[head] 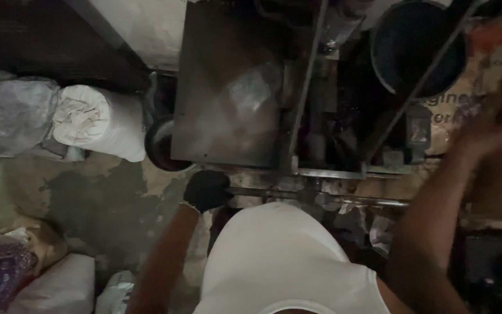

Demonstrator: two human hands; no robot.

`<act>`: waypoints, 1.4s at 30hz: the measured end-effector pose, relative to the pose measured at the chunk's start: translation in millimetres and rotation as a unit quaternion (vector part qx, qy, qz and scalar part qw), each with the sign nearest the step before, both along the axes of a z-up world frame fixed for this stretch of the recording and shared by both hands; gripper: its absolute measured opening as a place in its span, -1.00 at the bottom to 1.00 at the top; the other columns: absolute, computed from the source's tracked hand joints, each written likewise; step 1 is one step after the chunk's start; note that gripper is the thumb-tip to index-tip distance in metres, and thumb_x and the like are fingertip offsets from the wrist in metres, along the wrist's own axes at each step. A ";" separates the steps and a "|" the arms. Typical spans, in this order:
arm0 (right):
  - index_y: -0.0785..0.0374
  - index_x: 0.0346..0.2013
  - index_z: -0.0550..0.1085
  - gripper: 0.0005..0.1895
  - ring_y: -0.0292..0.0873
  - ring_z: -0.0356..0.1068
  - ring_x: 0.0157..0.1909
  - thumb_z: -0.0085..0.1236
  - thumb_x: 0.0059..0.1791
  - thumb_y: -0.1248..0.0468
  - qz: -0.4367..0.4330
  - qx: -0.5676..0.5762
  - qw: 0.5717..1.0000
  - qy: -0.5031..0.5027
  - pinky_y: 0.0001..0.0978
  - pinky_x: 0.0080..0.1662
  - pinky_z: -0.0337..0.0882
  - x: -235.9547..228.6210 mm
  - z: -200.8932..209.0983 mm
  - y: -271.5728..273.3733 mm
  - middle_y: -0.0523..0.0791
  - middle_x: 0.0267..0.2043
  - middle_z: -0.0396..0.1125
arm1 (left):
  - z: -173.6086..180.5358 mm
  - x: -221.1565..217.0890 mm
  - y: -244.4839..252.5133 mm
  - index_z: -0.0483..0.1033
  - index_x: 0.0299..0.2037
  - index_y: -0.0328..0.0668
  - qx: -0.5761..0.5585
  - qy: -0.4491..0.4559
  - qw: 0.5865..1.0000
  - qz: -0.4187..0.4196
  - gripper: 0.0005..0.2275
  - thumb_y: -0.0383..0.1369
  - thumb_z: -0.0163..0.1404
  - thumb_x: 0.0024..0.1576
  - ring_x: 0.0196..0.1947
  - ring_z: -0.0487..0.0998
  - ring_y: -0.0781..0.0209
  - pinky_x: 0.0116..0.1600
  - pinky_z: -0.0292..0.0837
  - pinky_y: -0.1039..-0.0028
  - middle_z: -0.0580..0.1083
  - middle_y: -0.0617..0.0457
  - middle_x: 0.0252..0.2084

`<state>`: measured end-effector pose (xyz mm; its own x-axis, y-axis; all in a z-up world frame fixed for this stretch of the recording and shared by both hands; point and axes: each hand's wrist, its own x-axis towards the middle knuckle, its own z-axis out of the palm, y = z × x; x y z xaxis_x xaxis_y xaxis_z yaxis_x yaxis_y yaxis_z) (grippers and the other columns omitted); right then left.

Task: The person operates a manual press machine by placing small metal pieces into the press, pulling a lever to activate the press, and then removing the processed pieces. The person repeats this cycle multiple times, handling each piece individually.

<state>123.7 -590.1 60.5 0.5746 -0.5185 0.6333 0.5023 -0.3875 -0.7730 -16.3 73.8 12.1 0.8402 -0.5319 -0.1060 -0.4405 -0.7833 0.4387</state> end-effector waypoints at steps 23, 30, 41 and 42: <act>0.28 0.13 0.49 -0.43 -0.03 0.50 0.09 0.16 -0.21 0.42 -0.315 -0.144 0.850 0.397 -0.15 0.04 0.57 -327.6 58.3 109.2 0.00 0.13 0.43 | -130.5 9.5 -50.7 0.67 -0.41 -0.09 0.063 0.094 0.989 -0.095 -0.73 -0.10 0.04 0.03 -0.33 0.63 -0.08 -0.12 0.52 0.10 0.58 -0.11 -0.39; 0.24 0.13 0.52 -0.32 -0.03 0.49 0.09 0.18 -0.32 0.45 0.245 -0.159 0.883 0.368 -0.16 0.06 0.55 -236.5 83.6 295.4 -0.01 0.13 0.45 | -57.2 27.9 -19.8 0.64 -0.16 -0.17 -0.341 0.126 0.932 -0.008 -0.78 -0.20 0.10 0.17 -0.16 0.65 0.03 0.01 0.54 0.24 0.62 -0.05 -0.16; 0.24 0.08 0.56 -0.49 0.10 0.53 -0.12 0.30 -0.12 0.11 0.361 -0.418 0.757 0.349 -0.11 -0.06 0.49 -139.4 -61.3 481.2 0.07 -0.03 0.51 | -56.9 44.4 33.0 0.63 -0.11 -0.28 -0.460 0.280 0.825 0.170 -0.84 -0.40 0.06 0.19 -0.25 0.58 0.21 -0.11 0.53 0.39 0.60 -0.06 -0.21; 0.24 0.08 0.56 -0.50 0.10 0.52 -0.12 0.30 -0.11 0.11 0.322 -0.418 0.760 0.380 -0.12 -0.06 0.49 -140.1 -80.1 461.5 0.07 -0.03 0.51 | -61.9 47.2 32.7 0.64 -0.11 -0.28 -0.427 0.278 0.843 0.172 -0.84 -0.41 0.05 0.19 -0.25 0.57 0.17 -0.11 0.54 0.36 0.61 -0.07 -0.22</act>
